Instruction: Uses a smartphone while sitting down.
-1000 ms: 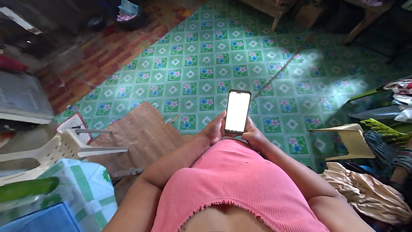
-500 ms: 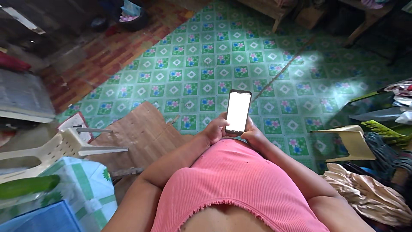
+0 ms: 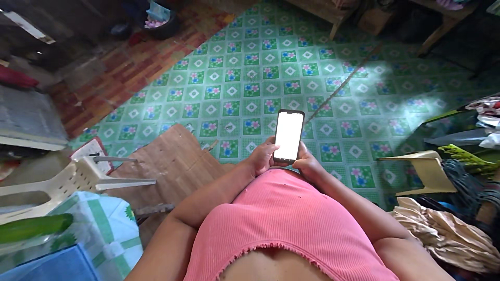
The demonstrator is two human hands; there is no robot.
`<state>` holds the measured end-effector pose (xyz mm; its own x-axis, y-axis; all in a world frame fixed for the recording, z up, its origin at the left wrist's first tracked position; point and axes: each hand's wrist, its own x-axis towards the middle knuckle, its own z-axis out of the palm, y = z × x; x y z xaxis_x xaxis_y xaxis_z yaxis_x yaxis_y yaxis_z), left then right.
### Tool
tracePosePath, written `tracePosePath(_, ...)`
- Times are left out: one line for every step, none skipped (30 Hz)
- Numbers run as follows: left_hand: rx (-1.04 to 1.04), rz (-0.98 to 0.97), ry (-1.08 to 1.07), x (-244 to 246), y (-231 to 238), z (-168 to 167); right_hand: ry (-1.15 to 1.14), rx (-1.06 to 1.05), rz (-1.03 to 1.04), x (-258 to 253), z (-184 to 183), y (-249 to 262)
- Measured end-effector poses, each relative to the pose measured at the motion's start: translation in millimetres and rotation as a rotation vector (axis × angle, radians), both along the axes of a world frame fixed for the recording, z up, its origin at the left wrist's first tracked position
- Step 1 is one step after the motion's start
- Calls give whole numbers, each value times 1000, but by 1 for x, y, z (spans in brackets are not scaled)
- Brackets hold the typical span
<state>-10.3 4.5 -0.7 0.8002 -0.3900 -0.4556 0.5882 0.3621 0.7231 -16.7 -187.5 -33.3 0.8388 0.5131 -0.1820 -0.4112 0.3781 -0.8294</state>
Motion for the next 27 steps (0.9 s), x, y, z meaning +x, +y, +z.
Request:
tracePosePath(-6,0,0,0,0,0,-1,0,1,0,0,0)
tracePosePath(-8,-1,-1,0,0,0,-2,5,3,0,0,0)
tracePosePath(-8,-4,-6,-1,0,0,-2,7,4,0,0,0)
tracePosePath(-12,-8,-12,-1,1,0,-1,1,3,0,0,0)
tracePosePath(-16,-13,-17,-1,1,0,2,-5,3,0,0,0)
tracePosePath(-20,-14,-19,-1,1,0,7,-4,4,0,1,0)
tracePosePath(-23,-14,-20,-1,1,0,11,-2,4,0,1,0)
tracePosePath(-22,-15,-20,-1,1,0,13,-7,1,0,0,0)
tracePosePath(-18,-18,-22,-1,1,1,9,-16,0,0,-1,0)
tracePosePath(-14,-21,-23,-1,1,1,4,-25,1,0,-1,0)
tracePosePath(-12,-25,-22,-1,1,1,-1,-38,-1,0,-1,0)
tracePosePath(-13,-27,-20,-1,2,1,-5,-47,-4,0,-1,0)
tracePosePath(-16,-27,-18,-1,2,1,-8,-53,-8,0,-2,0)
tracePosePath(-18,-27,-17,-1,2,1,-10,-56,-11,0,-2,0)
tracePosePath(-19,-26,-15,-1,2,1,-10,-54,-13,0,-3,0)
tracePosePath(-19,-26,-14,-1,2,1,-7,-51,-17,0,-3,0)
tracePosePath(-19,-28,-14,0,2,0,-5,-49,-19,0,-2,1)
tracePosePath(-22,-29,-18,0,2,-1,-3,-45,-18,0,-1,1)
tracePosePath(-26,-30,-22,0,2,-2,-1,-38,-14,0,-1,1)
tracePosePath(-29,-31,-24,0,2,-2,2,-23,-12,1,-1,1)
tracePosePath(-29,-27,-23,0,2,-1,6,-11,-10,1,-1,1)
tracePosePath(-26,-24,-20,0,2,0,11,-1,-10,1,0,1)
tracePosePath(-22,-23,-18,0,1,0,15,0,-10,1,1,1)
tracePosePath(-19,-21,-17,0,1,1,15,-4,-11,1,2,1)
tracePosePath(-16,-22,-18,0,1,1,16,-8,-11,1,3,1)
tracePosePath(-13,-21,-20,0,1,0,15,-10,-12,1,2,1)
tracePosePath(-8,-20,-22,0,1,1,13,-14,-11,2,2,1)
